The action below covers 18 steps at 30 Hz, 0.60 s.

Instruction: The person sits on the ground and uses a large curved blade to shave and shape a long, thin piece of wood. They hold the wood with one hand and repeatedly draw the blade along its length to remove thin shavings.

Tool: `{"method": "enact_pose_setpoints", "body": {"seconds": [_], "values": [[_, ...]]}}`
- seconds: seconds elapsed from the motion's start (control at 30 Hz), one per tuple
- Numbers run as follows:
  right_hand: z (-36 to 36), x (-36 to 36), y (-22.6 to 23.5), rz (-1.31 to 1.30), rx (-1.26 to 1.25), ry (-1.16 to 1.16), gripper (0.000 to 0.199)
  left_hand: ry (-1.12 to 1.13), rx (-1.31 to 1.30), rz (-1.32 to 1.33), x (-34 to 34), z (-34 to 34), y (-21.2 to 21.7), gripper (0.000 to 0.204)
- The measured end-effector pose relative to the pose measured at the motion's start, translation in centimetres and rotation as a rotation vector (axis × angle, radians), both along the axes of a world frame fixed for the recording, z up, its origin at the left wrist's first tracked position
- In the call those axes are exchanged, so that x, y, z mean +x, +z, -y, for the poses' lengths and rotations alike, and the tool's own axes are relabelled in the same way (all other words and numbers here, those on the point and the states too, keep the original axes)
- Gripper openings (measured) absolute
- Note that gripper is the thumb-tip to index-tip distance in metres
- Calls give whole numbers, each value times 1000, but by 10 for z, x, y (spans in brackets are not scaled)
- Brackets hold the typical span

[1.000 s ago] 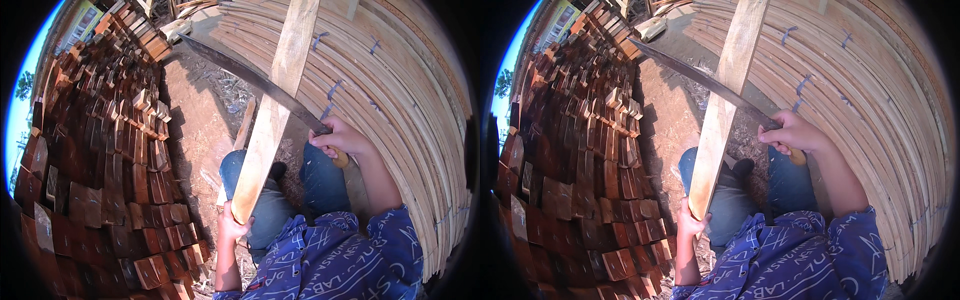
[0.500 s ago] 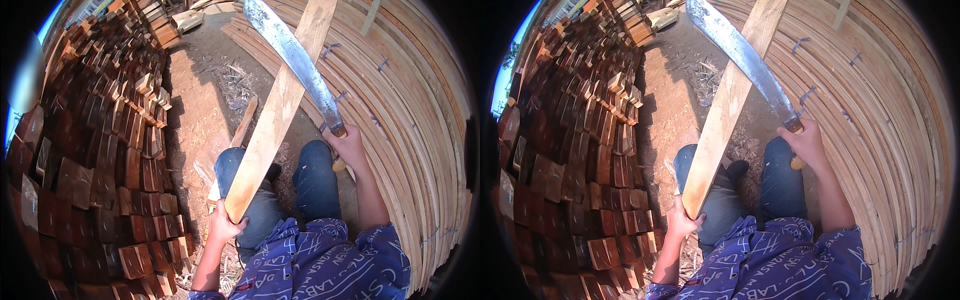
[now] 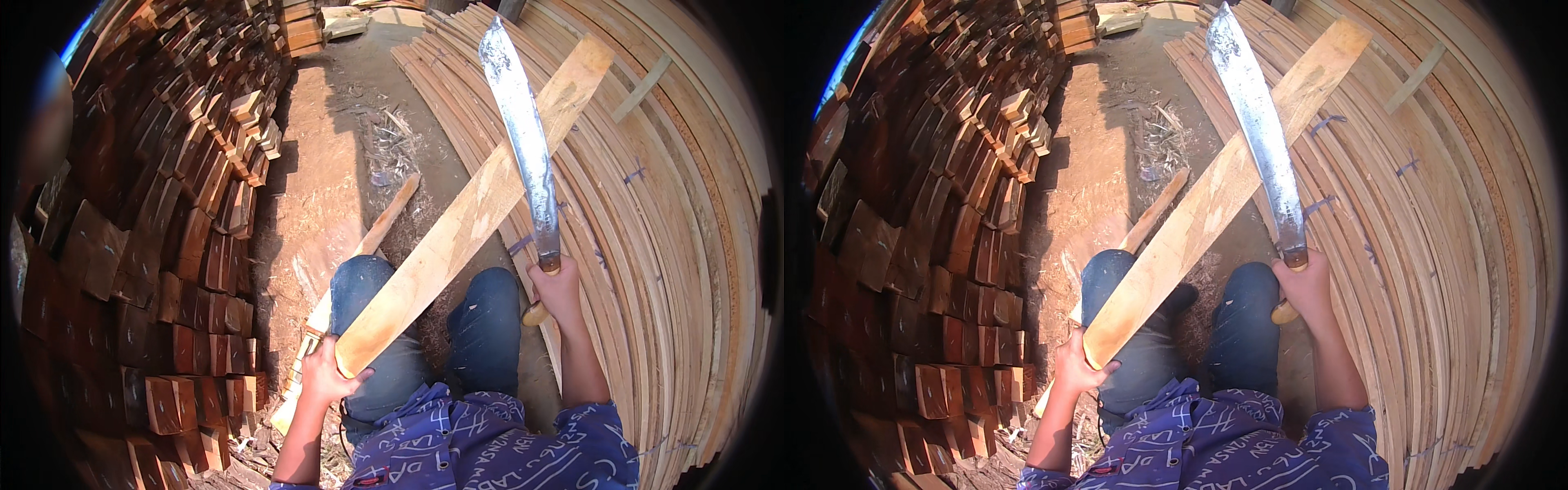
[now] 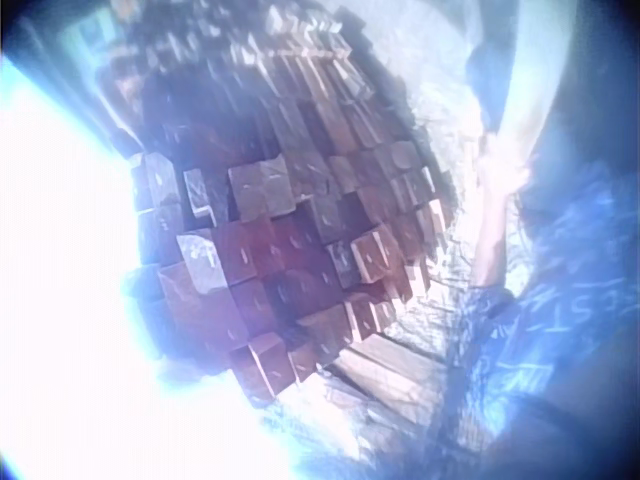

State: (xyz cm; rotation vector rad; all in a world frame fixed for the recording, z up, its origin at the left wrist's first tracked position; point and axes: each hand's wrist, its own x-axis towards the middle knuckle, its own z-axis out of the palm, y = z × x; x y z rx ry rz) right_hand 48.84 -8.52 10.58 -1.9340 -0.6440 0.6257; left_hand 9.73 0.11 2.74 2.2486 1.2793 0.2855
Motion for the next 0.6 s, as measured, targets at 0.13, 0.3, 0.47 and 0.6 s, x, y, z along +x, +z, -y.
{"method": "enact_pose_setpoints", "body": {"seconds": [0.13, 0.3, 0.47, 0.6], "values": [[6, 22, 11, -151, 81, 28, 18, -35, 6, -25, 3, -5, 4, 80], [-1, 20, 23, -74, 94, 12, 21, -34, 4, 63, 3, -2, -16, 78], [26, 1, -1, 268, -84, 278, 10, 1, -34, 57, 7, 2, -5, 75], [19, 5, 15, 254, -195, 270, 14, -11, 19, 85, 3, -1, -10, 80]]}}
